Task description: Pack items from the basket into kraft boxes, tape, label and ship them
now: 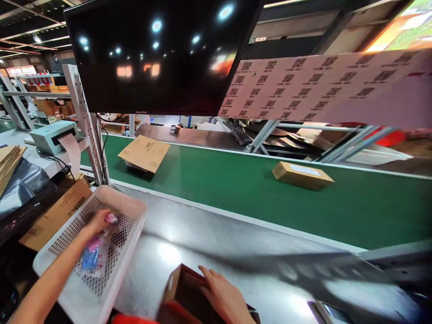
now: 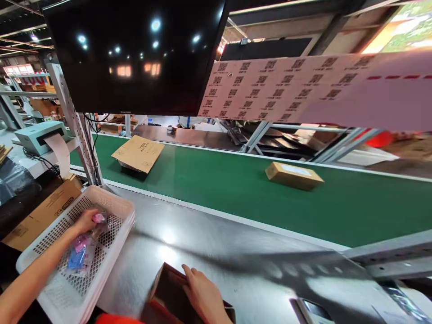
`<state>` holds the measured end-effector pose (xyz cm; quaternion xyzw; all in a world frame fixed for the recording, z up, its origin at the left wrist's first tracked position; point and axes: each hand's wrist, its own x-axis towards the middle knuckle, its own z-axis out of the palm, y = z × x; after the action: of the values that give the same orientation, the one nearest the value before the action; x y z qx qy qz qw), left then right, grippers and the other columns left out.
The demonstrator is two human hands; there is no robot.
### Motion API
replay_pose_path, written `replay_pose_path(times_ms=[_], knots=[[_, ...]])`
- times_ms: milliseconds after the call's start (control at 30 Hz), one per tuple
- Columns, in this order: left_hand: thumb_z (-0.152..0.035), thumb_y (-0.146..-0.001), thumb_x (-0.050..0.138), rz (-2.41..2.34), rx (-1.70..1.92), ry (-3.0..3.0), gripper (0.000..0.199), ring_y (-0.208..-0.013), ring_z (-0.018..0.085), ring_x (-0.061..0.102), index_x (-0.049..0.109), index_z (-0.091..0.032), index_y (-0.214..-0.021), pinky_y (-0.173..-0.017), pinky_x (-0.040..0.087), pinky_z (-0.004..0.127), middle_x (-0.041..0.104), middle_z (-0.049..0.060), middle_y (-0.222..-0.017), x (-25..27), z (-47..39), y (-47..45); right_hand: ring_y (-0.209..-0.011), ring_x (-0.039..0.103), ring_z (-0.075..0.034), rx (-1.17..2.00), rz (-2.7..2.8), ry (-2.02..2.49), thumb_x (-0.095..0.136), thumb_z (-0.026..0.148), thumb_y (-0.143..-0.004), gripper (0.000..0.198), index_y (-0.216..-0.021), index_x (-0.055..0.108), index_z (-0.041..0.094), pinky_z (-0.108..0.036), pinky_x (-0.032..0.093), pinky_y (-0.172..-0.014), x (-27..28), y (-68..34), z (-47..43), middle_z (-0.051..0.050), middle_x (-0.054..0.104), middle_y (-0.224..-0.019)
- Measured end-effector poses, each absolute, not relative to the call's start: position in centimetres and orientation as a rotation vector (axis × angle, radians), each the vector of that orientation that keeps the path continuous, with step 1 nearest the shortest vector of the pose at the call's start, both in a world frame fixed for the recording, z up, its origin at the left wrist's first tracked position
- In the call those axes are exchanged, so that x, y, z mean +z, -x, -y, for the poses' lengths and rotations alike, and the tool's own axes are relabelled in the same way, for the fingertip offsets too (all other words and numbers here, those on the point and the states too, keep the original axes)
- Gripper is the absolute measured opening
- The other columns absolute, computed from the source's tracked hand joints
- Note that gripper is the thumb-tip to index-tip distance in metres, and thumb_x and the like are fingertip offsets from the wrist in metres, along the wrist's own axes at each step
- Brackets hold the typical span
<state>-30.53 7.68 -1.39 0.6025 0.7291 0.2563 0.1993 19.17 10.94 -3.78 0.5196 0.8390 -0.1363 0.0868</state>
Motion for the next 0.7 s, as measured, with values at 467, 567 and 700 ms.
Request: replay_pose_path(times_ms=[467,567,700], knots=[[-0.034,-0.072,0.083,-1.593,1.526,-1.403,0.024,-0.094,0.021,0.068,0.069,-0.021,-0.086,-0.082,0.056,0.033,0.074,0.004,-0.101,8.5,-3.8,14.7,-0.107,0.074,-0.031,-0.398,-2.449,-1.512,0.047,0.016,-0.098,0.037,-0.126,0.07,0.014,-0.034,0.051,-0.085,1.0,-22.4,-10.8,-0.015,0.077,-0.115],[-0.031,-0.079,0.077,-1.227,1.141,-1.697,0.012,-0.091,0.023,0.07,0.075,-0.022,-0.085,-0.084,0.056,0.036,0.077,0.006,-0.097,6.2,-3.8,3.9,-0.105,0.074,-0.028,-0.428,-2.45,-1.541,0.045,0.02,-0.101,0.035,-0.124,0.071,0.016,-0.031,0.05,-0.081,0.3,-23.6,-10.7,-0.014,0.078,-0.114],[-0.023,-0.069,0.075,-1.196,0.63,-1.843,0.012,-0.091,0.031,0.072,0.078,-0.023,-0.08,-0.087,0.057,0.043,0.078,0.008,-0.089,1.7,-5.7,-4.4,-0.103,0.073,-0.026,-0.487,-2.533,-1.456,0.049,0.023,-0.1,0.029,-0.108,0.077,0.021,-0.029,0.049,-0.082,0.0,-24.3,-10.9,-0.01,0.08,-0.109]])
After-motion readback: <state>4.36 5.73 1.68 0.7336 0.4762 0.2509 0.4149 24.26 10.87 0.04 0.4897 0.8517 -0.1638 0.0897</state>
